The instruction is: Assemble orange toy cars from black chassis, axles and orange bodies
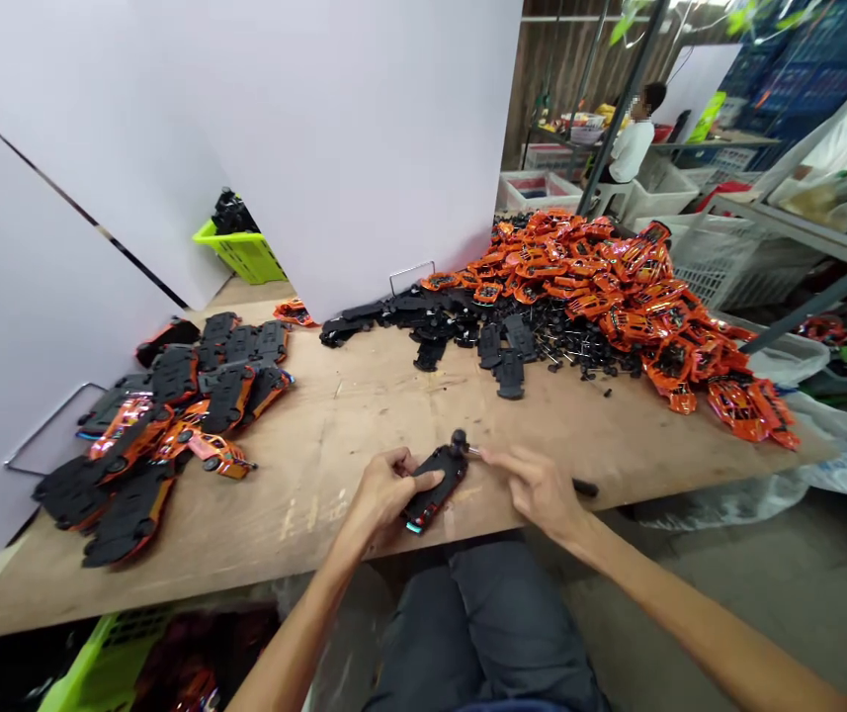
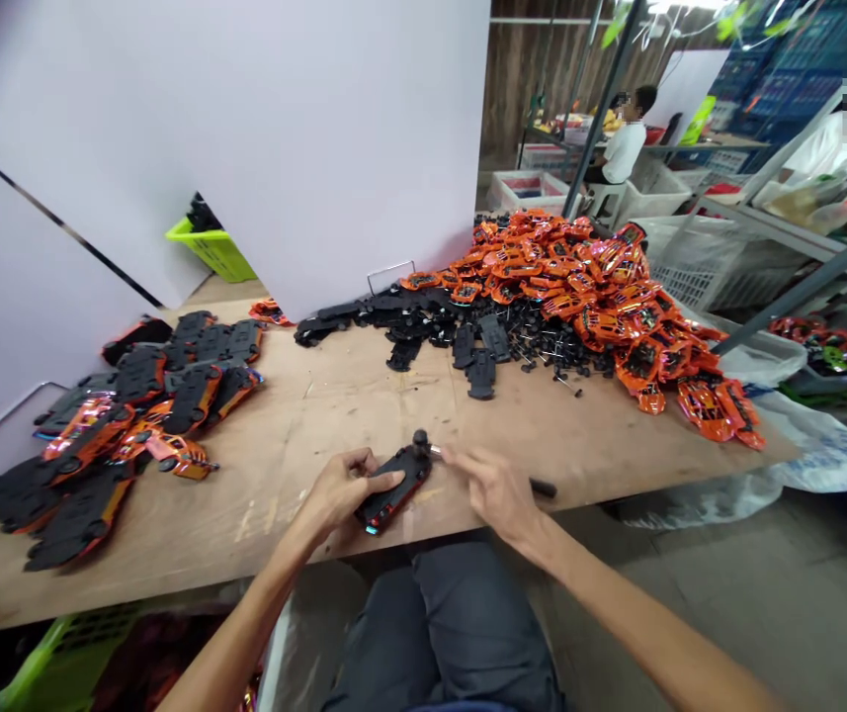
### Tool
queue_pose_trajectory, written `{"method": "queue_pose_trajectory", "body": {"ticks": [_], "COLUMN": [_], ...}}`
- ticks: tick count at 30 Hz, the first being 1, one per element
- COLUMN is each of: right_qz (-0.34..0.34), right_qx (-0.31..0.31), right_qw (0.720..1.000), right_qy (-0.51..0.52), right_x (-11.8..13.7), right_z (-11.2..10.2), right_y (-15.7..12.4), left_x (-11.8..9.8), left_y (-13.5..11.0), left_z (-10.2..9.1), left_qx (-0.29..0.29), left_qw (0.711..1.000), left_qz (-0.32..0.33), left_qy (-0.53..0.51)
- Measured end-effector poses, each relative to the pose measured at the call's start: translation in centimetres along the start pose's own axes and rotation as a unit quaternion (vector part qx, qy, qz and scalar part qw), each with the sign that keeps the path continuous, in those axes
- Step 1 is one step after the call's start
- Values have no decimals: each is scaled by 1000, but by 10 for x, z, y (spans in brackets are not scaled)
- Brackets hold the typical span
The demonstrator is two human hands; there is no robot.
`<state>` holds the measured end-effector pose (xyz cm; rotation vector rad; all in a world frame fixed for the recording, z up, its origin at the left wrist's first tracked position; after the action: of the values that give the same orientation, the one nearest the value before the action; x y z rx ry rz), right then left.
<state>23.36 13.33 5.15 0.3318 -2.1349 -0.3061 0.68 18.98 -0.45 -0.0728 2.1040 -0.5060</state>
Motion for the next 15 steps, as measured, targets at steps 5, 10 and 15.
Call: {"method": "queue_pose_trajectory", "body": {"ticks": [5,10,15], "right_qz": [48,90,81], "right_qx": [-20,-16,-47], "right_qw": [998,996,989], "right_qy": [21,-18,115], "right_x": [-32,-51,-21], "right_z": [-31,-45,-3], "right_y": [-10,3,14], "left_x": [10,-6,-27], "left_y": [-3,-25,-22], "left_z": [0,5,17], "left_qx": [-10,-9,-47], "left_qw": [1000,983,943], "left_qz": [-15,-12,29], "left_qy": [1,-186,-329]}}
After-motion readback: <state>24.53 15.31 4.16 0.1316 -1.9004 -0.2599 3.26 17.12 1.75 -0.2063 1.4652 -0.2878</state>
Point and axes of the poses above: each hand's wrist, its own y-axis towards the middle knuckle, its own z-axis out of the palm, x = y × z, the point moved 10 cm from there along y, towards the middle knuckle, and after that the axes turned 10 degrees about y, right-handed, at the moved point
